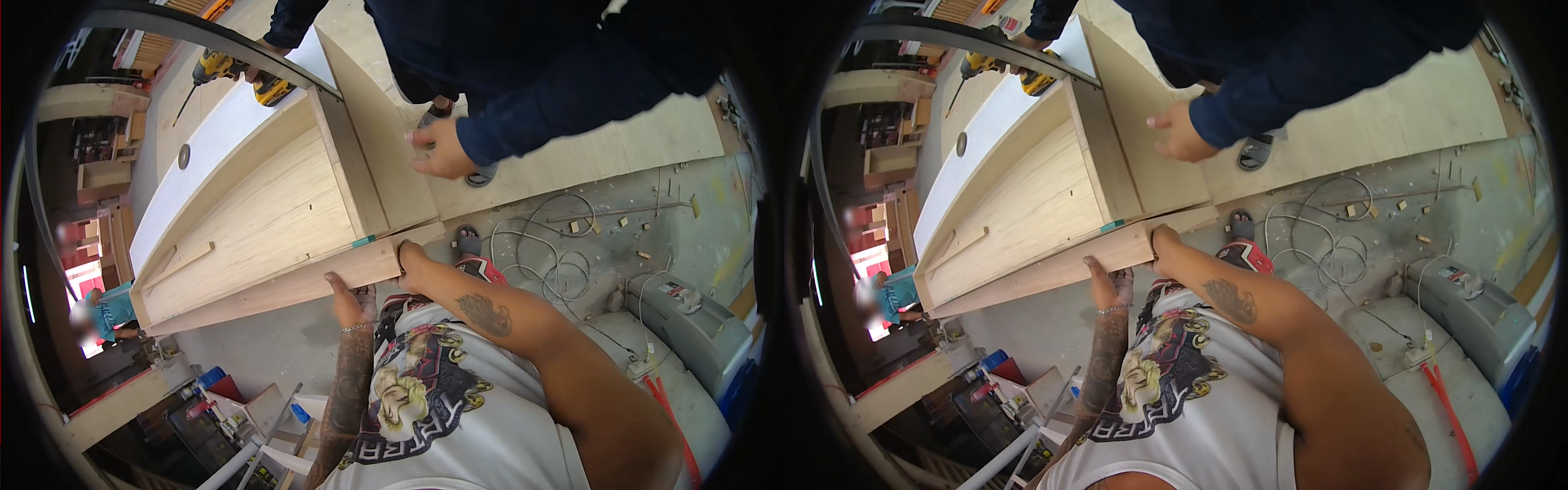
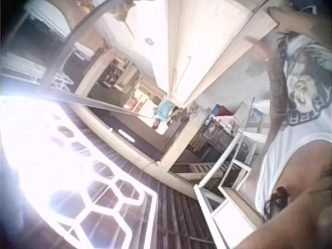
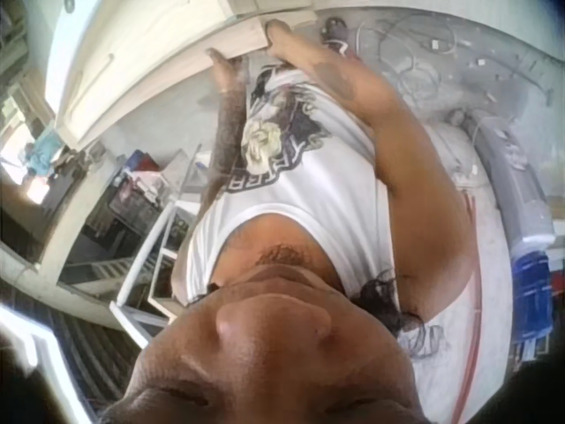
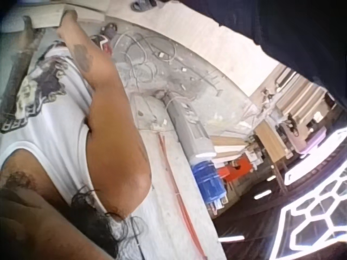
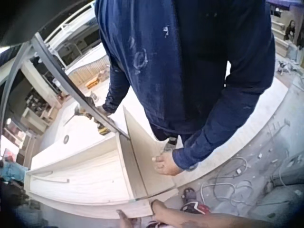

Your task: The person holds a wooden board against a wooden structure while a coworker fastens it with a power drill. The person then helps carry a long wooden board aside and collaborates with coworkers to lift and reposition the large wooden structure.

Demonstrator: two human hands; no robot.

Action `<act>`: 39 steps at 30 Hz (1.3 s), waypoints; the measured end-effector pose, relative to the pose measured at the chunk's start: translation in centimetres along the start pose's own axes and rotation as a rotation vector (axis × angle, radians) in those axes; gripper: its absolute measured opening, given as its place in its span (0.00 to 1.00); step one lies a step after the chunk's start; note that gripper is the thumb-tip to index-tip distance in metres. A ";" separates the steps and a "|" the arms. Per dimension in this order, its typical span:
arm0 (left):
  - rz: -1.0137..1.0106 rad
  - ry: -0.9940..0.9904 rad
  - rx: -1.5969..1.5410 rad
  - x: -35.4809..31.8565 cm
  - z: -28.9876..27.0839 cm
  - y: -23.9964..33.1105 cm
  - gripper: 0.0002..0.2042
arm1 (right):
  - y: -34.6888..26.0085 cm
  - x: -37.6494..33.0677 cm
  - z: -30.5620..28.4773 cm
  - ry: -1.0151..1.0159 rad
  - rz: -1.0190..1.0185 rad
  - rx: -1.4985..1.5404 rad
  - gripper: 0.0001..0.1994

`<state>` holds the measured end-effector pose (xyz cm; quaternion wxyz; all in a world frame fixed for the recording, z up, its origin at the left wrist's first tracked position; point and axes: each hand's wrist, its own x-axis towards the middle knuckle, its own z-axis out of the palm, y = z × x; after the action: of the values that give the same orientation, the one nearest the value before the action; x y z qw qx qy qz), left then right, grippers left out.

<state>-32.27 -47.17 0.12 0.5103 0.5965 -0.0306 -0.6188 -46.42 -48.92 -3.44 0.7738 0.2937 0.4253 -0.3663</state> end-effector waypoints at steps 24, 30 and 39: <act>-0.011 -0.086 -0.071 -0.4 -0.2 0.3 0.32 | 1.5 -1.1 -0.1 0.073 -0.150 -0.172 0.16; 0.008 -0.084 -0.074 -0.6 0.2 0.3 0.32 | 1.3 -1.3 0.1 0.093 -0.151 -0.205 0.16; 0.010 -0.131 0.043 0.0 -0.2 0.2 0.37 | 1.1 -0.5 -0.4 0.077 -0.136 -0.119 0.12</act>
<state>-32.00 -47.09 0.19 0.4973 0.5654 -0.0799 -0.6531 -45.92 -47.84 -2.99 0.7465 0.2314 0.4946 -0.3803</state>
